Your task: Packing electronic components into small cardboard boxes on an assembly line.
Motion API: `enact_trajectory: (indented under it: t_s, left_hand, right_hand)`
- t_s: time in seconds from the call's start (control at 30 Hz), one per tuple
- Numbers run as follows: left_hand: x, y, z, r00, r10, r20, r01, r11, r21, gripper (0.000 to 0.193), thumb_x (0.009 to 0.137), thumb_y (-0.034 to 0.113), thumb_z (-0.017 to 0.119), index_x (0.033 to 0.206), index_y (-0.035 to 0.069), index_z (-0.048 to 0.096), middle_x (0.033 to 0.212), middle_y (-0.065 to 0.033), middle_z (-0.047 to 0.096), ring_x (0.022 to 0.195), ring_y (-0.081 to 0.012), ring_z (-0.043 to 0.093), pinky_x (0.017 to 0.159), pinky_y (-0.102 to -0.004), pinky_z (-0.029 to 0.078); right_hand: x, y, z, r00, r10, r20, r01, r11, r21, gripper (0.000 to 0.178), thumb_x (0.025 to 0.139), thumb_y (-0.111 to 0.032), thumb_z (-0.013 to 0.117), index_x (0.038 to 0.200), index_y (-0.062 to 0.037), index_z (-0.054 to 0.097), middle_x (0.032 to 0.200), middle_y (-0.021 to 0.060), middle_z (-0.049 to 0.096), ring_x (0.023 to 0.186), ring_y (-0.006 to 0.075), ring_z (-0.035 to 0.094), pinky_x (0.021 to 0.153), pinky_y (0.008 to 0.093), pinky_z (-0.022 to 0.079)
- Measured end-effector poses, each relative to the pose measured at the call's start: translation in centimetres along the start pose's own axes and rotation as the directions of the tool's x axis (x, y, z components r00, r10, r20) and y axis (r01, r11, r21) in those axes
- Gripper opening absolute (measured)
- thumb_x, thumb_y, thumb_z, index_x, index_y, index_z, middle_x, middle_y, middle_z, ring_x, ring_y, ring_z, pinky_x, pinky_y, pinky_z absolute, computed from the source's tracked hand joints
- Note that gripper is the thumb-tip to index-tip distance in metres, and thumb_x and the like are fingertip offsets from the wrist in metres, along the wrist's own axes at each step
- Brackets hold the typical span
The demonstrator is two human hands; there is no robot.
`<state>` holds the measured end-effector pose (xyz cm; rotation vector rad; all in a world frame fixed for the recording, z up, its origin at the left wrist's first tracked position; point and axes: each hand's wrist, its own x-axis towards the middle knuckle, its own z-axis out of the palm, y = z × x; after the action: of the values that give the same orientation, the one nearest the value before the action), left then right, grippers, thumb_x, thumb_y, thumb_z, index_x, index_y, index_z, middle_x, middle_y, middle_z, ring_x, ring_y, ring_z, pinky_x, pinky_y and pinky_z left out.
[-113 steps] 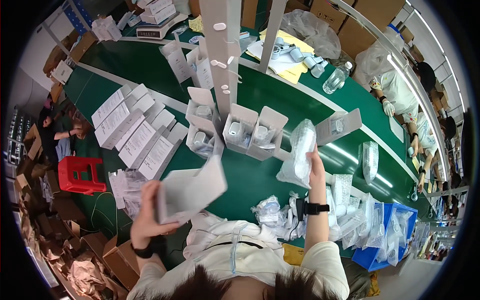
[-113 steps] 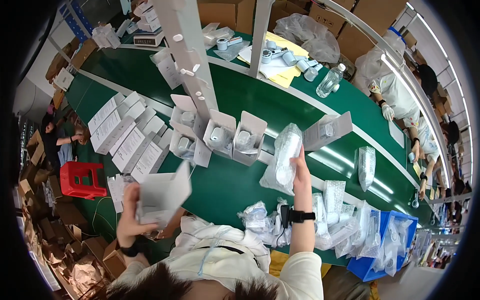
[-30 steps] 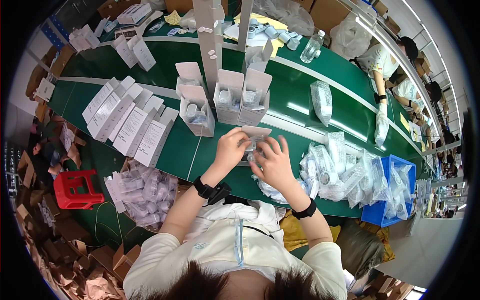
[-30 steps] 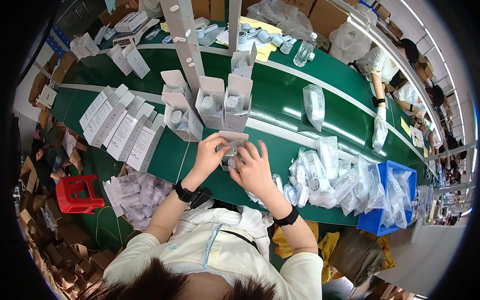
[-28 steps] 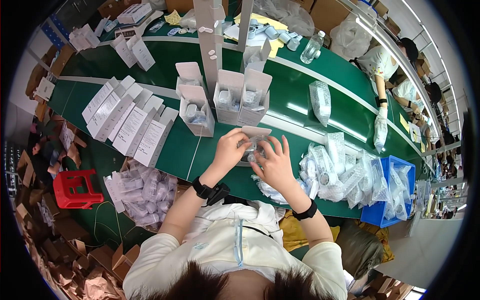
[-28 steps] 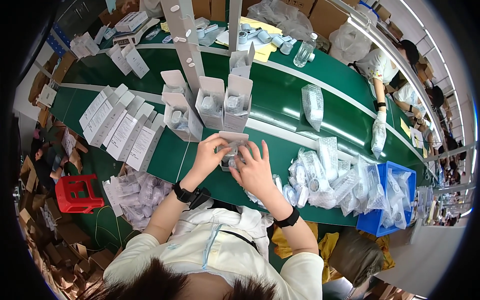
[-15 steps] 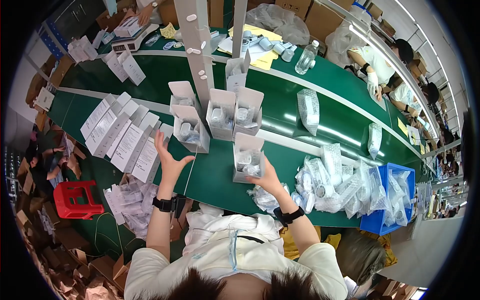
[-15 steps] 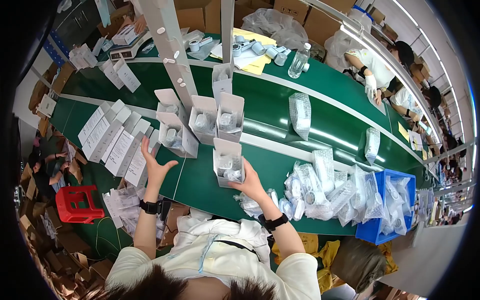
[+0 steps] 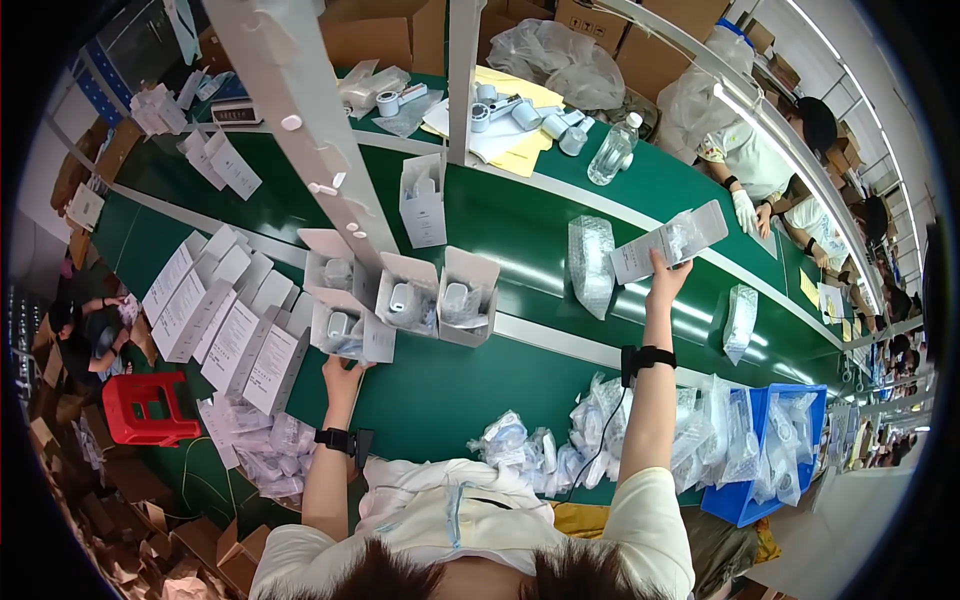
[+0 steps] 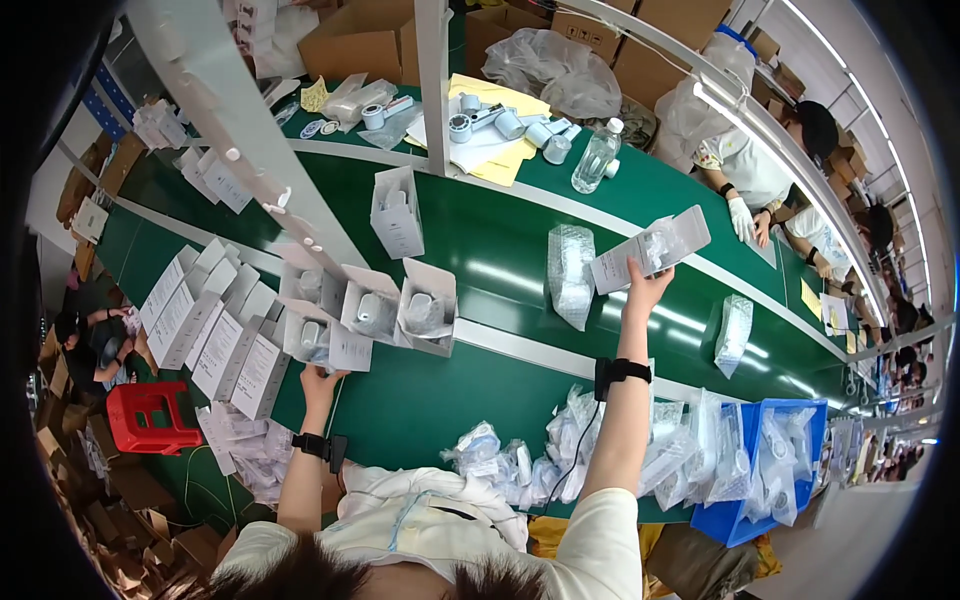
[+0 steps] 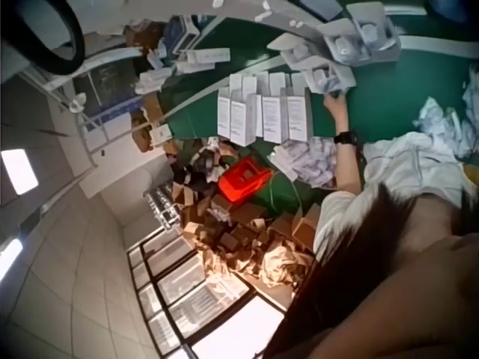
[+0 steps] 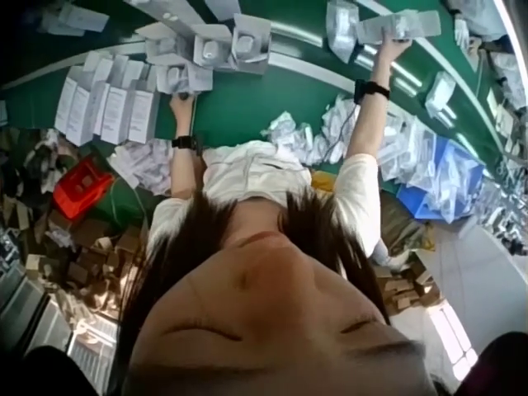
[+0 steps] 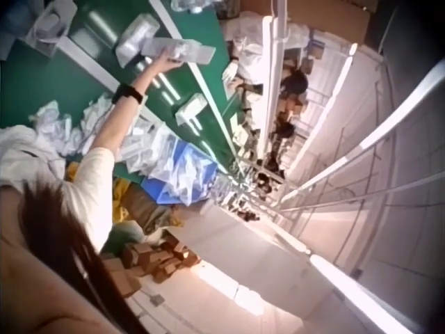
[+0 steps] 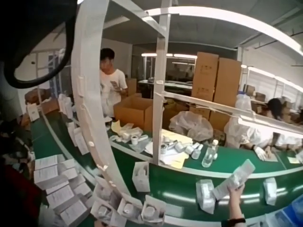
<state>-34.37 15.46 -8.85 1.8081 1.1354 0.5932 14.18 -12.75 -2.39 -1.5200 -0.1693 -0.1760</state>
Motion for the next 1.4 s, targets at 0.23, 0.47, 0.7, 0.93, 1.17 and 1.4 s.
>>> enact_trajectory:
  t_s: [0.23, 0.47, 0.7, 0.93, 1.17, 1.4]
  left_hand:
    - [-5.4, -1.0, -2.0, 0.982, 0.182, 0.057, -0.19, 0.964, 0.187, 0.033, 0.065, 0.01, 0.071, 0.094, -0.002, 0.059, 0.097, -0.0136, 0.062, 0.087, -0.021, 0.06, 0.074, -0.0312, 0.047]
    - [-7.8, 8.7, -0.2, 0.897, 0.27, 0.349, -0.303, 0.952, 0.043, 0.039, 0.068, 0.012, 0.068, 0.104, 0.001, 0.055, 0.101, -0.0134, 0.06, 0.095, -0.0252, 0.058, 0.082, -0.0348, 0.045]
    - [-7.0, 8.8, 9.1, 0.637, 0.547, 0.543, -0.465, 0.835, -0.295, 0.037, 0.072, 0.015, 0.068, 0.106, 0.006, 0.055, 0.103, -0.0116, 0.059, 0.095, -0.0246, 0.057, 0.081, -0.0338, 0.046]
    - [-3.0, 20.4, 17.8, 0.714, 0.335, 0.615, -0.299, 0.94, -0.164, 0.051, 0.07, 0.015, 0.069, 0.114, 0.001, 0.049, 0.105, -0.0197, 0.057, 0.094, -0.0291, 0.058, 0.075, -0.0329, 0.048]
    - [-4.3, 24.5, 21.9, 0.657, 0.658, 0.368, -0.522, 0.749, -0.407, 0.042, 0.068, 0.008, 0.066, 0.108, 0.001, 0.053, 0.109, -0.0164, 0.056, 0.098, -0.0296, 0.056, 0.076, -0.0338, 0.047]
    - [-1.2, 24.0, 7.9, 0.436, 0.896, 0.079, -0.884, 0.41, 0.226, 0.04, 0.067, 0.002, 0.065, 0.105, 0.004, 0.055, 0.113, -0.013, 0.051, 0.101, -0.0307, 0.051, 0.083, -0.0381, 0.043]
  right_hand:
    - [0.2, 1.8, 1.0, 0.932, -0.361, -0.026, 0.286, 0.779, -0.559, 0.079, 0.065, -0.012, 0.074, 0.128, 0.0007, 0.027, 0.124, 0.0161, 0.039, 0.117, 0.0319, 0.036, 0.097, 0.0423, 0.03]
    - [-10.2, -1.8, 7.8, 0.747, -0.058, 0.662, 0.654, 0.248, -0.715, 0.049, 0.063, -0.012, 0.068, 0.11, -0.0176, 0.056, 0.126, 0.0183, 0.036, 0.115, 0.0424, 0.033, 0.092, 0.0482, 0.036]
    - [-15.2, -3.5, 2.4, 0.42, 0.514, 0.748, 0.728, 0.301, -0.616, 0.046, 0.062, -0.005, 0.064, 0.106, -0.0142, 0.058, 0.122, 0.0194, 0.037, 0.108, 0.0439, 0.038, 0.085, 0.0421, 0.045]
    - [-16.4, -11.9, -6.1, 0.209, 0.484, 0.85, 0.212, 0.826, -0.523, 0.063, 0.06, -0.015, 0.075, 0.119, -0.0112, 0.052, 0.135, 0.019, 0.032, 0.123, 0.0371, 0.031, 0.1, 0.0442, 0.03]
    - [-12.6, -4.0, -7.0, 0.643, 0.456, 0.616, -0.137, 0.859, -0.494, 0.068, 0.066, -0.011, 0.072, 0.126, -0.0055, 0.042, 0.129, 0.0106, 0.042, 0.111, 0.0227, 0.046, 0.092, 0.0322, 0.037]
    - [-3.9, 2.2, -0.7, 0.952, 0.147, 0.269, -0.129, 0.988, -0.083, 0.09, 0.065, -0.008, 0.073, 0.132, -0.0033, 0.013, 0.122, 0.0145, 0.038, 0.112, 0.0249, 0.04, 0.094, 0.0331, 0.033]
